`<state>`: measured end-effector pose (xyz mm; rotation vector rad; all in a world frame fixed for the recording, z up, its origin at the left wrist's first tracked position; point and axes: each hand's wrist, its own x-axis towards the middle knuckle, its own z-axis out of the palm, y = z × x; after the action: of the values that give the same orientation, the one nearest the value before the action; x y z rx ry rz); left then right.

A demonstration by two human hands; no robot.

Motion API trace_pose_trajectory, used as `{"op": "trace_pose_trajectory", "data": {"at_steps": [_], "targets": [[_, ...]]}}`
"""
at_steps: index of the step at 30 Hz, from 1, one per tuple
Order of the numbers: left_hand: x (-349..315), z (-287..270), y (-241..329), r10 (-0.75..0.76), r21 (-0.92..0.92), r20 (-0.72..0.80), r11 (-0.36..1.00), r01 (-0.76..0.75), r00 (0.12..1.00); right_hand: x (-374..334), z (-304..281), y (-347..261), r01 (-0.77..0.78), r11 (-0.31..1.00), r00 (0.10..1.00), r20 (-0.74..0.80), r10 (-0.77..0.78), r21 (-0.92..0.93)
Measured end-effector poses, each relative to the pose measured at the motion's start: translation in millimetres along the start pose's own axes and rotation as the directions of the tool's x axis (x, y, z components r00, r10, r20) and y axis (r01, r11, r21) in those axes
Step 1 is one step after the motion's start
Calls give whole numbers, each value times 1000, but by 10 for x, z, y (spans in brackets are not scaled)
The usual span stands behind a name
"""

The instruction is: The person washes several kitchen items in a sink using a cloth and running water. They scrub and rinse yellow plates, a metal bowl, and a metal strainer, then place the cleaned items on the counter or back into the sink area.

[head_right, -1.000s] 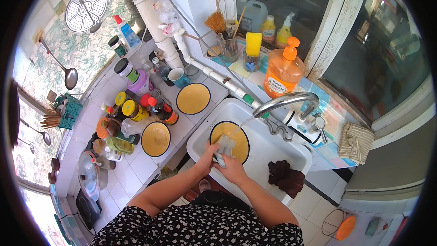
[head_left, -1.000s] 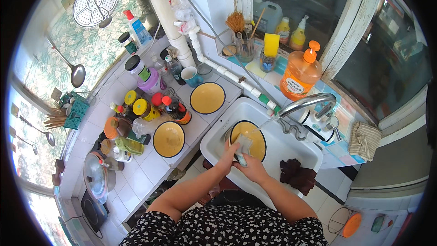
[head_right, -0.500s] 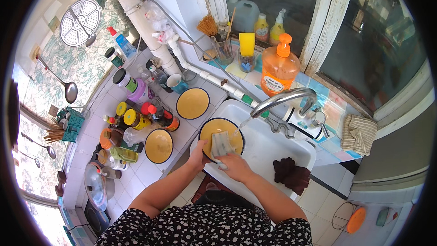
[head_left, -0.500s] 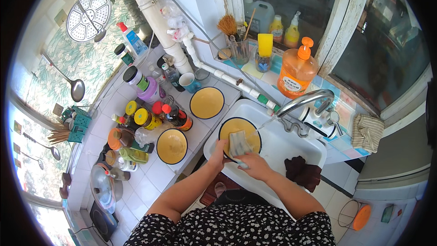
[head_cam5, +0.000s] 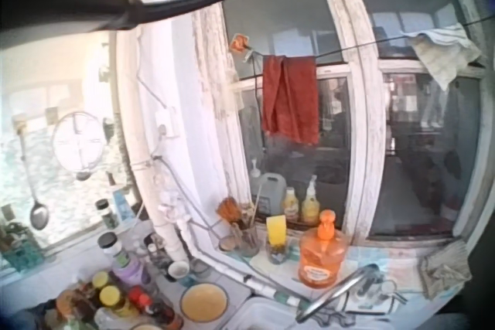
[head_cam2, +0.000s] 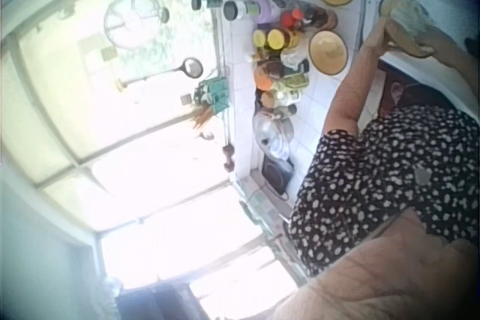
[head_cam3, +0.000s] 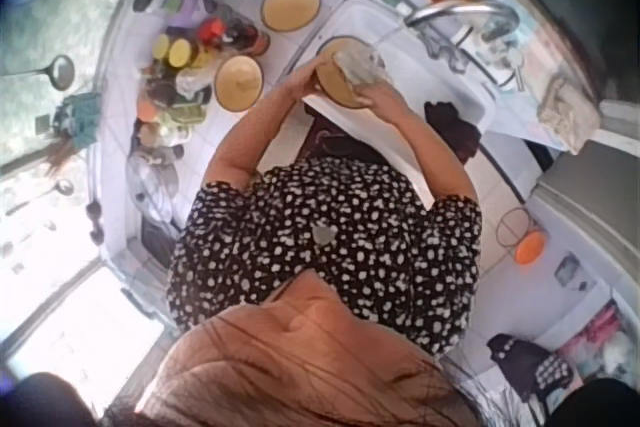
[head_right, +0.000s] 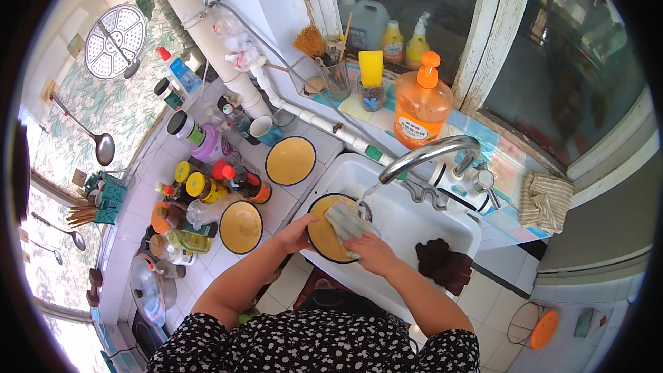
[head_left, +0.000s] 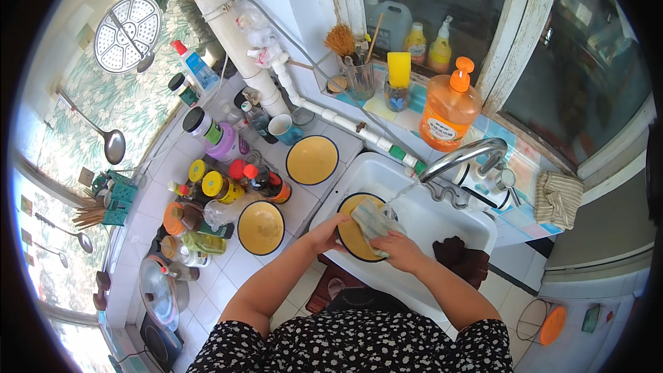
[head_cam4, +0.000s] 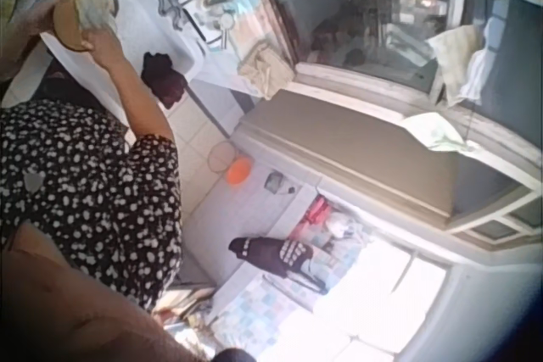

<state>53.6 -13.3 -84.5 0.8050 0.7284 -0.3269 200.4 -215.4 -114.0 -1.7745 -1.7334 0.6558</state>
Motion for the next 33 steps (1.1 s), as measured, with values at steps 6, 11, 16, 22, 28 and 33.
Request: {"op": "trace_pose_trajectory", "data": {"at_steps": [6, 11, 16, 22, 28, 33], "targets": [[69, 490, -58, 270, 36, -183, 963, -268, 945, 156, -9, -42, -137, 986, 975, -189, 118, -95], [153, 517, -265, 315, -114, -379, 917, -382, 870, 331, 75, -556, -201, 947, 953, -174, 248, 249], [-43, 199, -55, 228, 135, -99, 967, -214, 969, -14, -246, 93, 107, 947, 977, 208, -43, -303], [-12, 321, -68, 41, 82, 15, 996, -42, 999, 363, -582, 151, 378, 732, 925, 204, -319, -567], [56, 157, -119, 96, -28, 34, 995, -95, 995, 388, -433, 249, 253, 846, 965, 186, -185, -470], [129, 297, -160, 193, -84, -231, 972, -218, 953, 226, -469, 4, -240, 959, 872, 402, 281, -150]]}}
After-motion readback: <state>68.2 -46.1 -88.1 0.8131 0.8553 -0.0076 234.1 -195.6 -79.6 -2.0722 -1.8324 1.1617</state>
